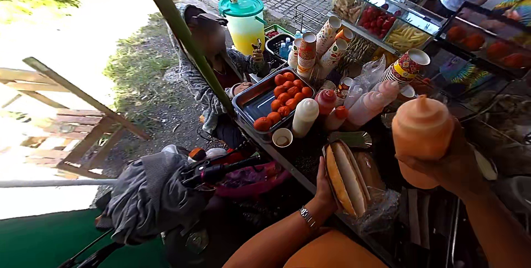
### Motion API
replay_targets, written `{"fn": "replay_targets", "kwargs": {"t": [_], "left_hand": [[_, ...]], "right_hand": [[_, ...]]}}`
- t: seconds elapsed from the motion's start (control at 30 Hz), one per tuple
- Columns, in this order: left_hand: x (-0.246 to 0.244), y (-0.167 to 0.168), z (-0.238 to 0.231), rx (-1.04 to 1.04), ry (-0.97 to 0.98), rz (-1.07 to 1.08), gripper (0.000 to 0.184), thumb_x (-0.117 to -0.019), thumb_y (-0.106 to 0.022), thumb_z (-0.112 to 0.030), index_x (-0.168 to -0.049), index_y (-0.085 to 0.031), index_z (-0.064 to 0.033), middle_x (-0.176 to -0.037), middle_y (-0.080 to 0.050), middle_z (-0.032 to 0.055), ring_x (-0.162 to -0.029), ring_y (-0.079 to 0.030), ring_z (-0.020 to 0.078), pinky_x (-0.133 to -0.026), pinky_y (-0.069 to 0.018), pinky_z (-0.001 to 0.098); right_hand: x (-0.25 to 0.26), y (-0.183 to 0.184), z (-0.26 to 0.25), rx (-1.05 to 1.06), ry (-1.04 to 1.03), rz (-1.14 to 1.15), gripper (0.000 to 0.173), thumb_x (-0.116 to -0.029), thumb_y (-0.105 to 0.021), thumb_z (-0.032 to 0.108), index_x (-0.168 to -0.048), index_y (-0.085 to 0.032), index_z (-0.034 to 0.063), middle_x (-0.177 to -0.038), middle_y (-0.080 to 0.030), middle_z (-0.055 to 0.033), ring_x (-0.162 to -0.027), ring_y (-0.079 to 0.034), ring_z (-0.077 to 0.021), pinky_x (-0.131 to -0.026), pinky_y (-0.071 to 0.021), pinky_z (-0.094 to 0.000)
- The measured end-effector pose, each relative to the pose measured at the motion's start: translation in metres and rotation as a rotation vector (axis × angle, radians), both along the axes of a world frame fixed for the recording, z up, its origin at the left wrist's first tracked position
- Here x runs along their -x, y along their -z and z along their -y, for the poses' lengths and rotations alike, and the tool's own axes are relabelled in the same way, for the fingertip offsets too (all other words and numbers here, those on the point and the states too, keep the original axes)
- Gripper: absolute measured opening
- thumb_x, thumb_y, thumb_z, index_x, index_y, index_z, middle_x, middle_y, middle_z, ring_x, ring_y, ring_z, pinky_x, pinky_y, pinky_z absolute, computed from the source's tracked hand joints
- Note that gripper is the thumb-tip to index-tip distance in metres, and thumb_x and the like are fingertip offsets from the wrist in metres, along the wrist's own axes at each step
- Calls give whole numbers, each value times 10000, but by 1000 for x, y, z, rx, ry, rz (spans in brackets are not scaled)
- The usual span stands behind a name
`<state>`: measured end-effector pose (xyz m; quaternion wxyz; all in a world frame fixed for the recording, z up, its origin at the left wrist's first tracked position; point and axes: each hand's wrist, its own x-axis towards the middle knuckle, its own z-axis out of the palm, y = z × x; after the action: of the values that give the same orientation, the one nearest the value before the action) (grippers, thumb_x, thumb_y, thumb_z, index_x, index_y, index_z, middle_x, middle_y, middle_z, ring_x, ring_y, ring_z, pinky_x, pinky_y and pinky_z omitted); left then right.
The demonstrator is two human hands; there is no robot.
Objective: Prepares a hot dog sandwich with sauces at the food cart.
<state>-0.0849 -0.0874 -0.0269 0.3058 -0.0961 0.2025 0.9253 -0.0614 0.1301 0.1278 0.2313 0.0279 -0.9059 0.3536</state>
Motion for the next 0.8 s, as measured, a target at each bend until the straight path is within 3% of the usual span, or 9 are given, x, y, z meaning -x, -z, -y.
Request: {"fn": "replay_targets", "kwargs": {"t": [0.1, 0.17, 0.23, 0.3, 0.43, 0.5, 0.63, 0.8], "left_hand": [[1, -6, -12, -16, 20, -15, 807, -1040, -80, -657, -1299, -606, -101, -1105, -741, 123, -1040, -722, 236, -892, -602, 440], [1, -12, -23, -30, 54, 0, 828, -1027, -67, -677, -1309, -593, -104, -1107, -736, 128, -1035, -721, 242, -883, -602, 446], [0, -17, -34, -27, 87, -3, 842, -1019, -45, -683, -1322, -581, -108, -1115, -728, 139, -1032, -717, 252, -876, -601, 457], [-3, -18, -45, -22, 113, -13, 854, -1015, -34, -686, -1339, -564, -99, -1125, -716, 159, -1036, -709, 271, -877, -595, 473], [-12, -28, -61, 23, 184, -5, 861, -1013, -25, -688, -1328, -565, -95, -1104, -722, 149, -1018, -714, 265, -866, -598, 466], [-16, -28, -68, 16, 205, -30, 864, -1013, -35, -692, -1336, -560, -87, -1114, -722, 162, -1016, -717, 278, -860, -601, 472], [-19, -23, -79, -32, 212, -69, 858, -1011, -79, -707, -1345, -560, -80, -1145, -710, 183, -1044, -710, 299, -862, -601, 491], [-23, -26, -87, -9, 183, -89, 844, -1020, -62, -689, -1370, -540, -89, -1171, -702, 174, -1068, -702, 292, -886, -594, 483]], "right_hand": [[-5, -15, -12, -443, -120, 112, 944, -763, -805, 458, -1545, -431, 84, -1260, -660, -231, -1093, -681, -383, -879, -563, -587], [-7, -29, -16, -691, -169, 187, 934, -719, -861, 290, -1542, -461, 100, -1180, -663, -262, -1039, -669, -454, -850, -549, -609], [-8, -41, -17, -918, -182, 226, 959, -681, -900, 198, -1539, -478, 139, -1131, -664, -267, -982, -659, -468, -824, -536, -597], [-9, -55, -11, -1065, -174, 277, 912, -704, -891, 93, -1526, -501, 151, -1166, -657, -292, -992, -657, -494, -826, -531, -610], [-8, -66, 1, -1271, -130, 304, 667, -908, -606, -129, -1498, -531, 174, -1227, -626, -358, -1063, -626, -568, -859, -501, -642], [-7, -68, 6, -1361, -120, 323, 643, -946, -530, -151, -1505, -520, 166, -1241, -615, -370, -1108, -609, -590, -895, -489, -663], [-5, -60, 7, -1444, -91, 224, 564, -932, -587, -123, -1432, -594, 137, -1153, -639, -355, -1035, -635, -559, -880, -497, -647], [3, -75, 22, -1520, -103, 484, 574, -983, -428, -169, -1503, -497, 63, -1209, -597, -393, -1070, -617, -562, -946, -437, -665]]}}
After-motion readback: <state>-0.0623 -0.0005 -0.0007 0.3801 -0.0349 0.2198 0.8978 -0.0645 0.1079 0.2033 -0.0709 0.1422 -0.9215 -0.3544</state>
